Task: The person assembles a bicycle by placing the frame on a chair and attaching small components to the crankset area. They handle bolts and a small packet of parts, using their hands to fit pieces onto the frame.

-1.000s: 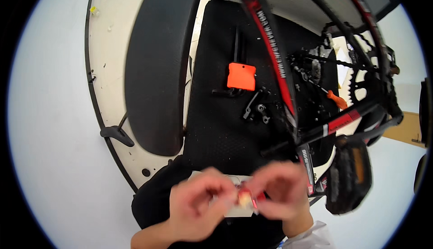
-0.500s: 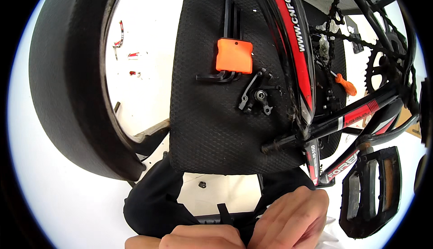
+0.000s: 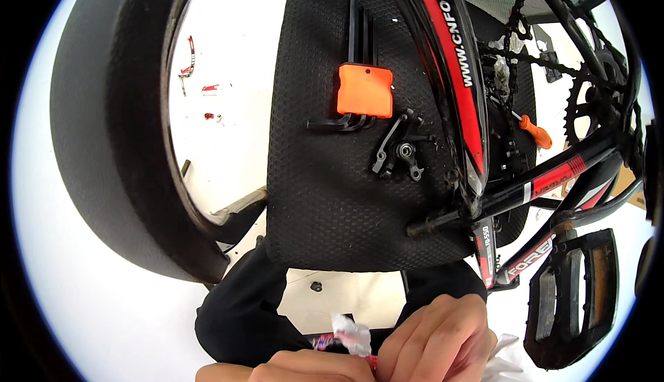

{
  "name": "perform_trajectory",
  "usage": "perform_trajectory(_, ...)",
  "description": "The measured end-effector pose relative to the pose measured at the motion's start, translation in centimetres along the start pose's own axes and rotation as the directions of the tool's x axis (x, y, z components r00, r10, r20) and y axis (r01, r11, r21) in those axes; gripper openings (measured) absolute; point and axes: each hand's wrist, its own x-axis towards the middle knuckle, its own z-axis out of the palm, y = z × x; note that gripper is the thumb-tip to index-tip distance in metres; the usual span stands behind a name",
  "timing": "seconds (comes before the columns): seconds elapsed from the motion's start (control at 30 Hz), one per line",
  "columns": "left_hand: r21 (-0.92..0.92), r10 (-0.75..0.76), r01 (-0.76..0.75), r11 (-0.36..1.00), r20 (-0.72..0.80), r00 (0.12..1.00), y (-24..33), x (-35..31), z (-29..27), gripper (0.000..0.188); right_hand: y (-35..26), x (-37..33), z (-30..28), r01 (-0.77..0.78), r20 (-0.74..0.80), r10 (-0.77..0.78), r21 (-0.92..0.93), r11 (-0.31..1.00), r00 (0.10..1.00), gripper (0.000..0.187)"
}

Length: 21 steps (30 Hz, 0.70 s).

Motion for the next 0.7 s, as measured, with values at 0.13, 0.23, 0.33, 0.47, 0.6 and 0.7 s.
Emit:
perform_trajectory(0.13, -0.035, 0.013, -0.014, 0.999, -0.015, 1.000, -0.5, -0.4, 0.0, 0.017, 0.4, 0.1, -0.4, 0.012, 0.024, -0.013, 0.038, 0.999, 1.000, 0.014)
perform_trajectory(0.23, -0.055, -0.021, 0.019, 0.998, -0.035, 0.999, 0.0, -0.5, 0.4, 0.018, 0.0, 0.4, 0.3, -0.032, -0.022, 0.033, 0.046, 0.998, 0.999, 0.013)
perform_trajectory(0.33, -0.063, -0.065, 0.062, 0.996, -0.058, 0.996, 0.4, -0.1, 0.6, 0.019, 0.5, -0.2, 0.3, -0.011, -0.058, 0.014, 0.059, 0.998, 0.998, 0.012)
perform_trajectory(0.47, -0.058, -0.109, 0.100, 0.993, -0.169, 0.980, 0.4, -0.2, 1.5, 0.019, -0.5, -0.9, 0.7, -0.080, -0.139, 0.091, 0.078, 0.994, 0.986, 0.015)
perform_trajectory(0.6, -0.054, -0.085, 0.078, 0.995, -0.158, 0.984, 0.5, -0.4, 1.5, 0.019, 0.0, -0.1, 0.6, -0.038, -0.077, 0.045, 0.088, 0.995, 0.996, 0.013)
perform_trajectory(0.7, -0.051, -0.019, 0.010, 0.999, -0.176, 0.984, 0.0, -0.4, 2.1, 0.019, 0.5, -0.4, 0.6, 0.012, -0.079, -0.005, 0.089, 0.996, 0.997, 0.013)
